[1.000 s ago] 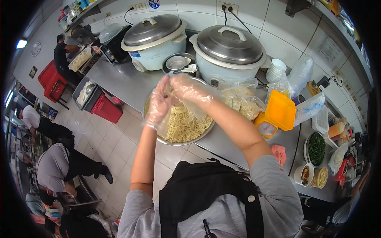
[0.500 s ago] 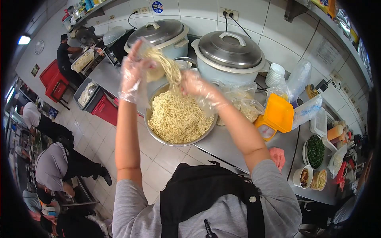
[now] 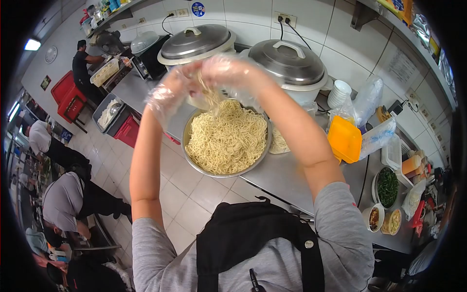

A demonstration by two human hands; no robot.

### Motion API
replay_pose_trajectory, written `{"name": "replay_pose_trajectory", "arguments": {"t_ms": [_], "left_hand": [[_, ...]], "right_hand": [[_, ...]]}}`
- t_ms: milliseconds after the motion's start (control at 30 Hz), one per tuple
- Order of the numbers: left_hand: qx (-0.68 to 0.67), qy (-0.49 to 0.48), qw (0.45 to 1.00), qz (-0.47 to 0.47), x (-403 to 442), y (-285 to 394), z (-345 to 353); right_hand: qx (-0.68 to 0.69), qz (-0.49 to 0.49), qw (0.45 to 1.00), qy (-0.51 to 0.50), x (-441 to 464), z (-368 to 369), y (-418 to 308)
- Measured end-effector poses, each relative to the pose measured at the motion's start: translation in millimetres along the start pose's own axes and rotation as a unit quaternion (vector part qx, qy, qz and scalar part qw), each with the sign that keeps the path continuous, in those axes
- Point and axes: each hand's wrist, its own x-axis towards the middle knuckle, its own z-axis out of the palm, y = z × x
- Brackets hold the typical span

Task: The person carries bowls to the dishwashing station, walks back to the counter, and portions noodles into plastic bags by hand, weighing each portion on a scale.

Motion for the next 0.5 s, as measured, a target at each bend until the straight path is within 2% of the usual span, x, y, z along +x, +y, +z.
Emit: {"name": "replay_pose_trajectory", "arguments": {"t_ms": [33, 67, 133, 167, 233, 267, 300, 367, 433, 500], "left_hand": [[-0.069, -0.034, 0.997, -0.015, -1, -5, 3], [-0.069, -0.035, 0.997, -0.015, 1, -8, 3], [-0.016, -0.039, 0.997, -0.064, 5, -13, 4], [-0.016, -0.039, 0.997, -0.064, 8, -15, 5], [-0.031, -0.03, 0.996, -0.082, 13, -20, 7], [-0.033, -0.03, 0.996, -0.083, 13, -22, 8], [-0.073, -0.009, 0.994, -0.082, 13, -23, 8], [-0.114, 0.007, 0.99, -0.081, 13, -20, 14], [-0.11, 0.03, 0.993, -0.015, 13, -11, 23], [-0.101, 0.031, 0.994, -0.014, 15, -2, 27]], "right_hand": [[-0.055, -0.013, 0.998, -0.006, -3, 12, 7], [-0.055, -0.012, 0.998, -0.005, -2, 20, 15], [-0.33, 0.073, 0.941, 0.021, -2, 30, 23], [-0.33, 0.074, 0.941, 0.021, -3, 26, 23], [-0.48, -0.028, 0.877, -0.01, -5, 5, 16], [-0.43, 0.057, 0.896, -0.095, -3, -12, 2], [-0.43, 0.059, 0.896, -0.096, -15, -19, -4], [-0.395, 0.012, 0.916, 0.071, -41, -27, -10], [-0.422, 0.032, 0.9, 0.104, -41, -26, 28], [-0.314, 0.107, 0.942, -0.048, -40, -22, 57]]}}
